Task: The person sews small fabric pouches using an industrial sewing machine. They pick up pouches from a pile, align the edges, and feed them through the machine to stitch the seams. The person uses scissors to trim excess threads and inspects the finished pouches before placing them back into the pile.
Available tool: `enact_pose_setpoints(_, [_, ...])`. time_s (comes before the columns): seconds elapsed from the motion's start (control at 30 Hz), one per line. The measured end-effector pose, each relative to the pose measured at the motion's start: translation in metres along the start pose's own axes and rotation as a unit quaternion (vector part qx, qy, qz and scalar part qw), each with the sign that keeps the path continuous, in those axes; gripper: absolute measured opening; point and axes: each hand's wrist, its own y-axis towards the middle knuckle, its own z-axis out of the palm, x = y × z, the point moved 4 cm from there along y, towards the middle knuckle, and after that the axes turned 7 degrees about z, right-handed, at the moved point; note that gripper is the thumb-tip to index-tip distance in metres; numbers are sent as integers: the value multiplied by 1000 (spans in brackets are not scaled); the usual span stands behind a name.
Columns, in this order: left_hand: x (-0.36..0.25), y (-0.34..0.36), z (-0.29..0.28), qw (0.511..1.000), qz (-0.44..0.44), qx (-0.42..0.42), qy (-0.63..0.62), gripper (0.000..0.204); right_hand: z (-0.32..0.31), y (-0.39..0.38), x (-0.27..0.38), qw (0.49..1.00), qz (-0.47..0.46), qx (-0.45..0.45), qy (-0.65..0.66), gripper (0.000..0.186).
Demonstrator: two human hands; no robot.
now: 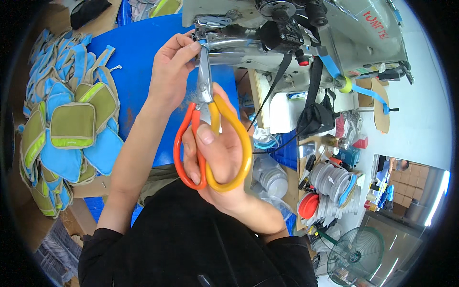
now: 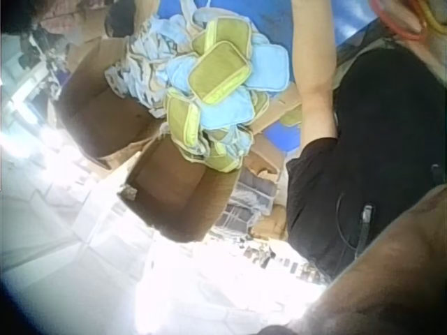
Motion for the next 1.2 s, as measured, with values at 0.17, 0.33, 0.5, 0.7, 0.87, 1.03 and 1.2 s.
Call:
enact_pose_setpoints(0.17, [-5, -2, -1, 1000, 0, 20, -3, 10, -5, 9, -11, 999, -46, 5, 28, 66])
enact_pose_setpoints(0.33, [-4, -1, 3, 999, 11, -1, 38, 10, -7, 9, -14, 998, -59, 24, 30, 66])
enact_pose_setpoints(0.5, [-3, 0, 1, 999, 6, -8, 33, 11, -20, 7, -11, 973, -99, 19, -208, 70])
enact_pose_setpoints(0.7, [-6, -1, 7, 1000, -5, -15, 20, 11, -26, 14, -13, 975, -113, 16, -193, 69])
enact_pose_setpoints(0.87, [-7, -1, 7, 1000, -6, -11, 23, 10, -6, 12, -16, 997, -75, 14, -9, 64])
enact_pose_setpoints(1.03, [-7, 0, 7, 1000, -16, -12, 17, 10, 12, 10, -11, 994, -47, 26, 95, 65])
enact_pose_setpoints(1.2, [-10, 0, 4, 1000, -8, 4, 29, 10, 12, 8, -8, 996, -37, 80, 25, 71])
